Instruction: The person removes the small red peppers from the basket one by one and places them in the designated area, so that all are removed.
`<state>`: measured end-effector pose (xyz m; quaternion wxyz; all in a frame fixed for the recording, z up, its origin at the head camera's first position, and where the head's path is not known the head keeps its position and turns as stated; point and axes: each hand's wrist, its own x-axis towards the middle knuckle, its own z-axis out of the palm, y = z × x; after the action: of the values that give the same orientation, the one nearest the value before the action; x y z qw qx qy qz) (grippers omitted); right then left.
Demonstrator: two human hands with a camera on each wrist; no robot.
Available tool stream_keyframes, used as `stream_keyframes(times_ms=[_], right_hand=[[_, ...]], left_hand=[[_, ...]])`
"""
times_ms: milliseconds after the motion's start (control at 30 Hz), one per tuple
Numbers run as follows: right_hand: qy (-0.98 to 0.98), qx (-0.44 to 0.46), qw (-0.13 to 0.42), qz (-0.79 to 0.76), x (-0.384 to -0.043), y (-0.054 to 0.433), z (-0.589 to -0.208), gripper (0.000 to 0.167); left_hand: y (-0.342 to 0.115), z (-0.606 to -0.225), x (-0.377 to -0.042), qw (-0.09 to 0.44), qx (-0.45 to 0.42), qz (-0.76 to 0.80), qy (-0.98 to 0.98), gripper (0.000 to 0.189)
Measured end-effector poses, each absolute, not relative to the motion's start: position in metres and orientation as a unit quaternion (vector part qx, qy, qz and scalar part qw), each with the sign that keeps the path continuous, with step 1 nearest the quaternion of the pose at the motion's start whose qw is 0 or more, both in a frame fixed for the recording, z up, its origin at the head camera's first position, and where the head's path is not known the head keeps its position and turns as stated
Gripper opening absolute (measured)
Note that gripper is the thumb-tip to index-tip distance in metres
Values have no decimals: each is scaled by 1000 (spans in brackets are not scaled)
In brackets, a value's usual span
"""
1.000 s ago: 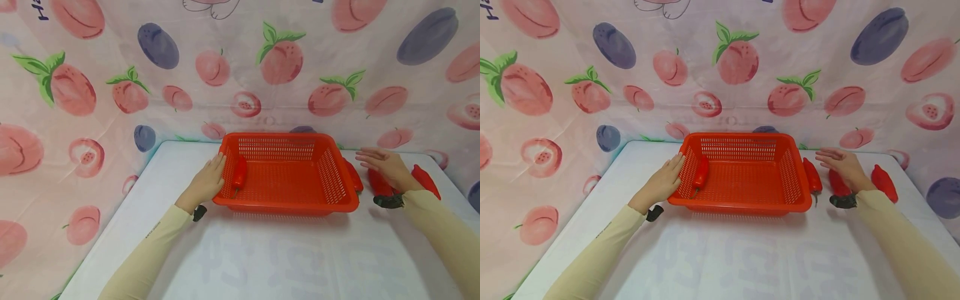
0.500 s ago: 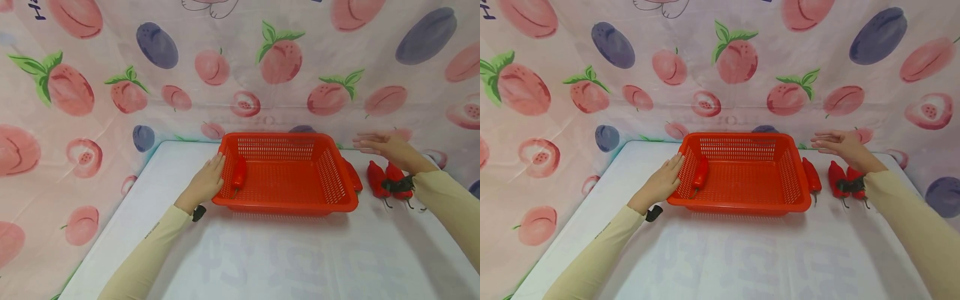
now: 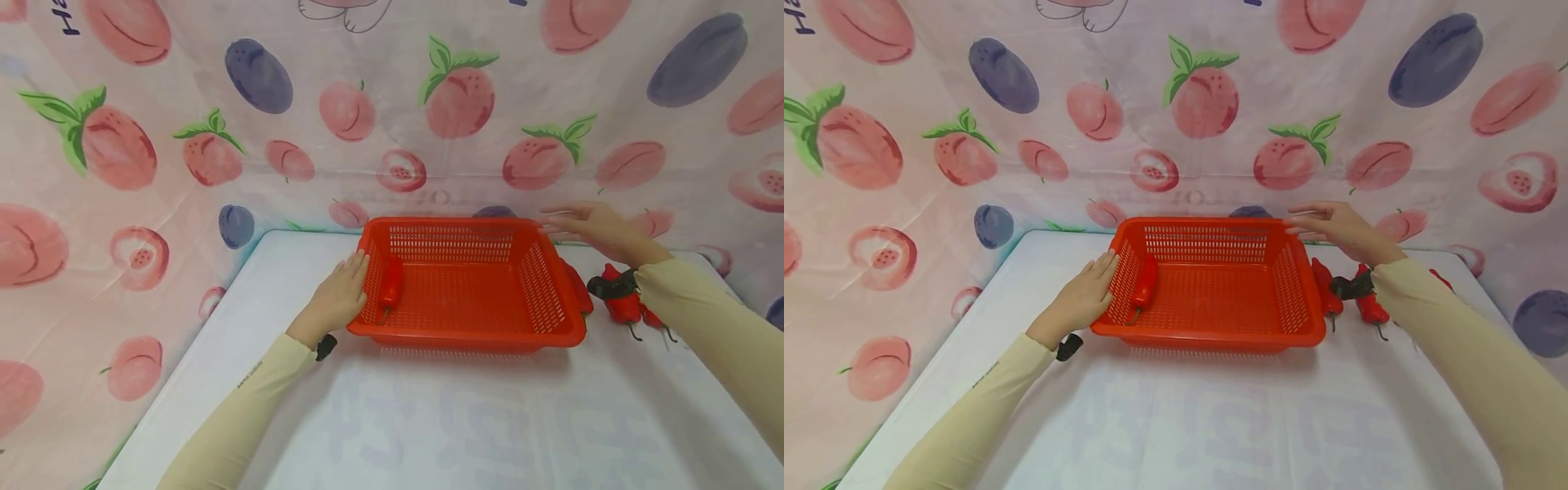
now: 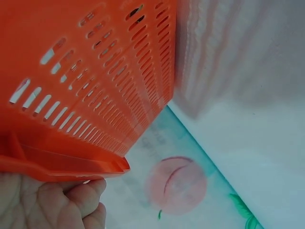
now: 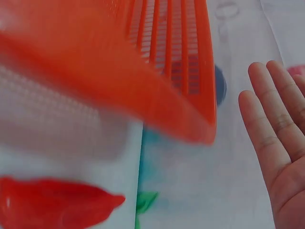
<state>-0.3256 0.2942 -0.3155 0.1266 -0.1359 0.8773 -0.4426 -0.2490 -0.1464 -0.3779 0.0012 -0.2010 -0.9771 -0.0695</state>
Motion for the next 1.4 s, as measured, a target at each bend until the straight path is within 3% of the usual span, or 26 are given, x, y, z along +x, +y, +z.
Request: stream_keyframes(times_ms=[733, 1400], right_hand=[[812, -181, 180, -525, -346, 189, -331, 56], [761, -186, 224, -579, -353, 128, -365, 52]], left_hand=[[-144, -375, -250, 3, -204, -38, -978, 64], [-146, -376, -249, -5, -198, -54, -979, 63]])
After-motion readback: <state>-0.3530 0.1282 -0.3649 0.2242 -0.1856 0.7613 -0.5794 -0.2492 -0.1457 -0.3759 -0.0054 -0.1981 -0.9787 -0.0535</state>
